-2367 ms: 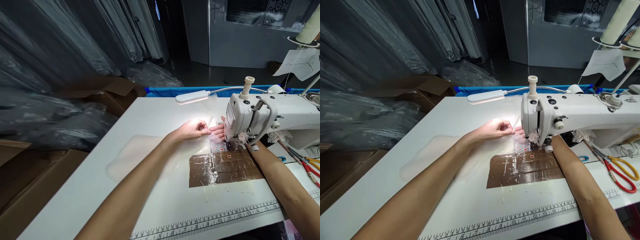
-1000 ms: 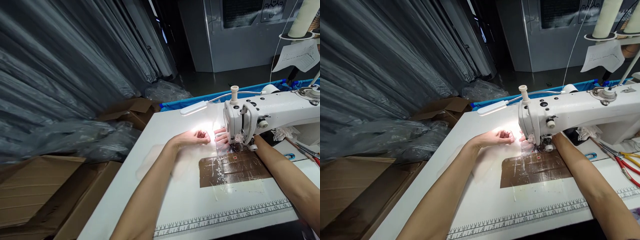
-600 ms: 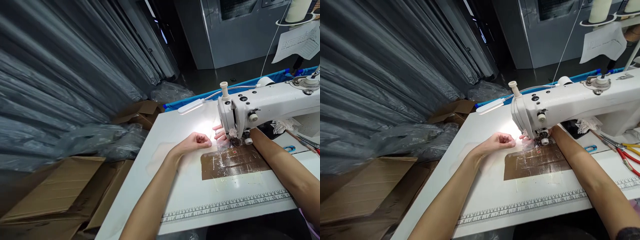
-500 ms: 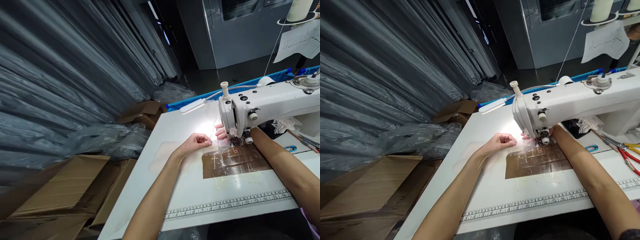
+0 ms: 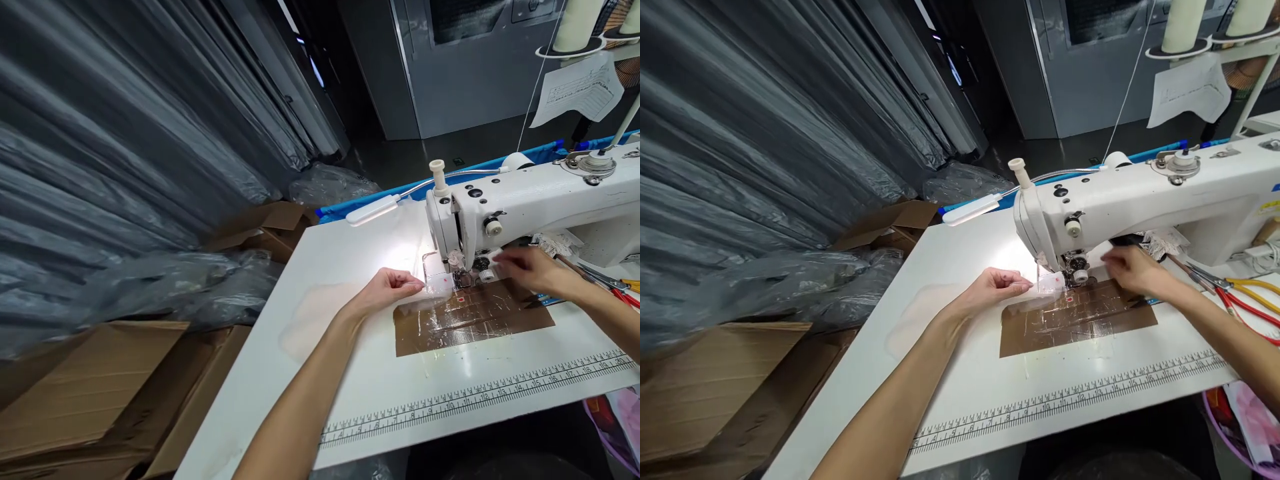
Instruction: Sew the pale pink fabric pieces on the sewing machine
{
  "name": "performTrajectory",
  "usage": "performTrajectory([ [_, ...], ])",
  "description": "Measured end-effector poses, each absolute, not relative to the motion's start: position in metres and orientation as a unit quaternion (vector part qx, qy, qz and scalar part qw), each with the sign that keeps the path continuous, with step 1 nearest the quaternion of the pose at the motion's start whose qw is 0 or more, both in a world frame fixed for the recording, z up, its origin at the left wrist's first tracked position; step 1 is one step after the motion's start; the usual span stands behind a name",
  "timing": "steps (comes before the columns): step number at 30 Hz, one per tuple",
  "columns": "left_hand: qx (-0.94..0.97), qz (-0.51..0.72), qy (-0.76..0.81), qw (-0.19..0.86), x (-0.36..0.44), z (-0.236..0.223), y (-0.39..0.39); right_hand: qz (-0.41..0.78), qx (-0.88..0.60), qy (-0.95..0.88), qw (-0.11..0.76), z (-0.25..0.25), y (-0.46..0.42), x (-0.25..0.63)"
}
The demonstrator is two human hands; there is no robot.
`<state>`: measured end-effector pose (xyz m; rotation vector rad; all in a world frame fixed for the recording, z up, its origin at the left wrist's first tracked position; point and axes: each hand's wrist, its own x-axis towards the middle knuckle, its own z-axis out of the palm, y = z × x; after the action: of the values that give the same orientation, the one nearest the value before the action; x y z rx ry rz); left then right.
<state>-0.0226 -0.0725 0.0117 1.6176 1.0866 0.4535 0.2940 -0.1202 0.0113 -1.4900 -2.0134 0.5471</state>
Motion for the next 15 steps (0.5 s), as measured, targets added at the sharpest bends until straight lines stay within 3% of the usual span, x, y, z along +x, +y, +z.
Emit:
performTrajectory([
  [5, 0.687, 0.200, 0.436, 0.546, -0.011, 0.013, -0.085, 0.062, -0.511, -0.833, 0.203, -0.008, -0.178, 0.340],
  [8, 0.680, 0.194, 0.423, 0.566, -0.002, 0.012, -0.092, 0.004, -0.504, -0.841, 0.197, -0.022, -0.188, 0.351],
  [12, 0.689, 0.176, 0.410, 0.572, 0.009, 0.007, -0.099, -0.001, -0.502, -0.833, 0.232, -0.027, -0.185, 0.335],
  [15, 0.697, 0.161, 0.406, 0.568, 0.014, 0.001, -0.101, 0.095, -0.504, -0.810, 0.283, -0.022, -0.186, 0.306],
])
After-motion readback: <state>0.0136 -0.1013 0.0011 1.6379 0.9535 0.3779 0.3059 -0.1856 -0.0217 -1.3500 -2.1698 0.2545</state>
